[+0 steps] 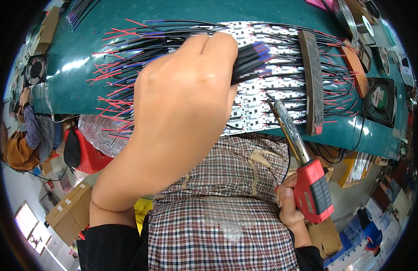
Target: The person solders wires onto circuit board strips using a soldering iron, then places sleeves onto the wires and heats them with the soldering iron.
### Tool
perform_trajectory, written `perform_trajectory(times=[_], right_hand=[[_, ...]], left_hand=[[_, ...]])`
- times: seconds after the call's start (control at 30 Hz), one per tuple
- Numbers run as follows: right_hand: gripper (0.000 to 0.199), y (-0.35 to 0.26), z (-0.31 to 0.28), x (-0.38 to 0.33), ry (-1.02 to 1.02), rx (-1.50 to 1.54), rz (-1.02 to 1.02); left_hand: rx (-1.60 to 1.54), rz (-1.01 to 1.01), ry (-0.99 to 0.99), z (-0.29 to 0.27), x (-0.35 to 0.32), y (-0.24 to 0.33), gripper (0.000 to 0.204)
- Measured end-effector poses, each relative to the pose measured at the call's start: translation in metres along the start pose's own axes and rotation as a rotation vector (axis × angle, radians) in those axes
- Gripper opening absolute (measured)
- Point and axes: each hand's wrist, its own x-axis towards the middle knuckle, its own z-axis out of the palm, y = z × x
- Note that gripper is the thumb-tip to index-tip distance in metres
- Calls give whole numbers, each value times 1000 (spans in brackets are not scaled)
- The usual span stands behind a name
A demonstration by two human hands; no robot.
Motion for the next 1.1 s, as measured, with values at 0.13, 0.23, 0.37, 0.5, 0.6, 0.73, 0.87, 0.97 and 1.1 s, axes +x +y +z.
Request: perform_trajectory(times=[0.13,0.23,0.37,0.5,0.6,0.73,0.87,0.97,1.1], right_hand=[[14,-5,0,-4,7,-93,12],[14,-2,3,-4,-5,-122,-41],[14,4,7,-3,-19,-133,-46],[16,8,10,-2,-12,-162,-87],[18,9,10,-1,-31,-164,-62],[20,6,14,0,-19,-150,-21],[21,7,16,2,0,-113,-19],[21,7,13,4,-47,-168,-62],[19,7,13,4,-46,-187,-59]], left_hand=[[-162,-132,-274,6,-11,5,19],[-174,-102,-276,19,-21,-1,19],[-113,-103,-298,29,-24,-3,22],[-105,-90,-282,31,-25,-4,23],[-82,-89,-286,32,-25,-3,24],[-78,-78,-275,32,-25,-2,25],[-86,-50,-240,35,-27,-2,27],[-81,-41,-243,35,-27,-1,27],[-68,-38,-258,36,-27,-1,27]])
